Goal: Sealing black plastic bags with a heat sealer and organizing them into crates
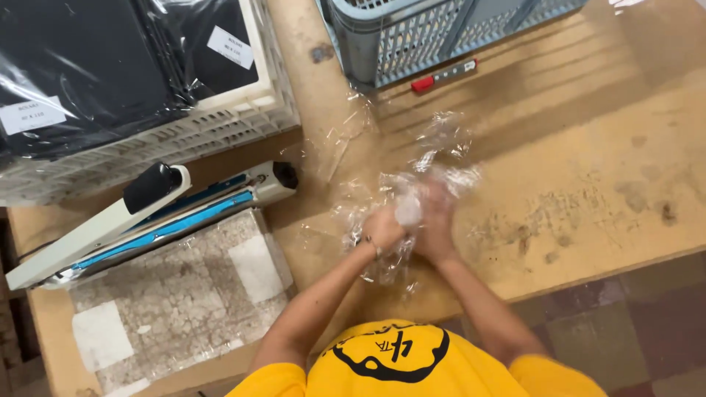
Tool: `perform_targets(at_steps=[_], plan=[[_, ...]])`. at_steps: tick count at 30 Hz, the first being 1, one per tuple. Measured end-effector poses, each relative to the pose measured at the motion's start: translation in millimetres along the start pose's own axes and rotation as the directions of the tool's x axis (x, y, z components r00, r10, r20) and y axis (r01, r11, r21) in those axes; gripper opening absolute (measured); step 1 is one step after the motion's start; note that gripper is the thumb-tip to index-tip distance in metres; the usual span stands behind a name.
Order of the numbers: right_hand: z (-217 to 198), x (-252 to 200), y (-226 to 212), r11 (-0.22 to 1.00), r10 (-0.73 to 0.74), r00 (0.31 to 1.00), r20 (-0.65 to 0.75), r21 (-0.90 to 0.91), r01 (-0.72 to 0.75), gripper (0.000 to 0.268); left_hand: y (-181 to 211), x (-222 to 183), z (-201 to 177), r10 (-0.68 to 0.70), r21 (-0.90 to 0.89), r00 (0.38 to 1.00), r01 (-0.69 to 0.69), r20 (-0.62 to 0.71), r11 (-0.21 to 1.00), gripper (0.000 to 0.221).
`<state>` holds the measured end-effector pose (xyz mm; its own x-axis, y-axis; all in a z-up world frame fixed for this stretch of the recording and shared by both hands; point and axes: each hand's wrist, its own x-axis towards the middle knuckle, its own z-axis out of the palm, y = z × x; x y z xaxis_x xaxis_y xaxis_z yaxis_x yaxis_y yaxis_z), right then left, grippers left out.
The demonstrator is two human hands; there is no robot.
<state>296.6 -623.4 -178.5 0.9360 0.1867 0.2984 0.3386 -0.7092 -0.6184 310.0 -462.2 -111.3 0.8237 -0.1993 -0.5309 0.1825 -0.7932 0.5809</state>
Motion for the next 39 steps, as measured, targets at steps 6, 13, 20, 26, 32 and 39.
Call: perform_targets(at_steps=[6, 13, 20, 26, 32, 39], plan=[[46.2, 34.7, 33.8, 0.979, -0.19, 0.963, 0.192, -0.03, 0.199, 0.039, -44.2, 65.8, -23.6, 0.097, -0.302, 0.933, 0.012, 0.345, 0.953, 0.055], [-16.5, 99.8, -44.8, 0.915, 0.368, 0.902, 0.225, -0.26, -0.308, 0.009, 54.0, 44.7, -149.3, 0.496, 0.471, 0.86, -0.39, -0.122, 0.791, 0.102], [15.0, 112.5, -41.7, 0.919, 0.349, 0.918, 0.188, -0.257, -0.297, 0.045, -87.1, 191.7, -88.8, 0.34, 0.778, 0.934, -0.129, -0.114, 0.615, 0.062], [44.0, 96.3, -20.4, 0.937, 0.318, 0.889, 0.328, -0.249, -0.244, 0.032, -119.1, 132.8, -12.7, 0.141, 0.113, 0.97, -0.121, -0.196, 0.986, 0.047], [8.1, 82.0, -61.7, 0.957, 0.196, 0.918, 0.346, -0.272, -0.101, 0.025, -73.4, 36.6, -45.3, 0.321, -0.327, 0.933, -0.358, -0.164, 0.874, 0.065], [78.2, 58.6, 17.6, 0.639, 0.76, 0.573, 0.308, -0.191, -0.745, 0.041, -25.6, 20.4, -102.7, 0.649, 0.768, 0.756, -0.365, -0.086, 0.527, 0.087]])
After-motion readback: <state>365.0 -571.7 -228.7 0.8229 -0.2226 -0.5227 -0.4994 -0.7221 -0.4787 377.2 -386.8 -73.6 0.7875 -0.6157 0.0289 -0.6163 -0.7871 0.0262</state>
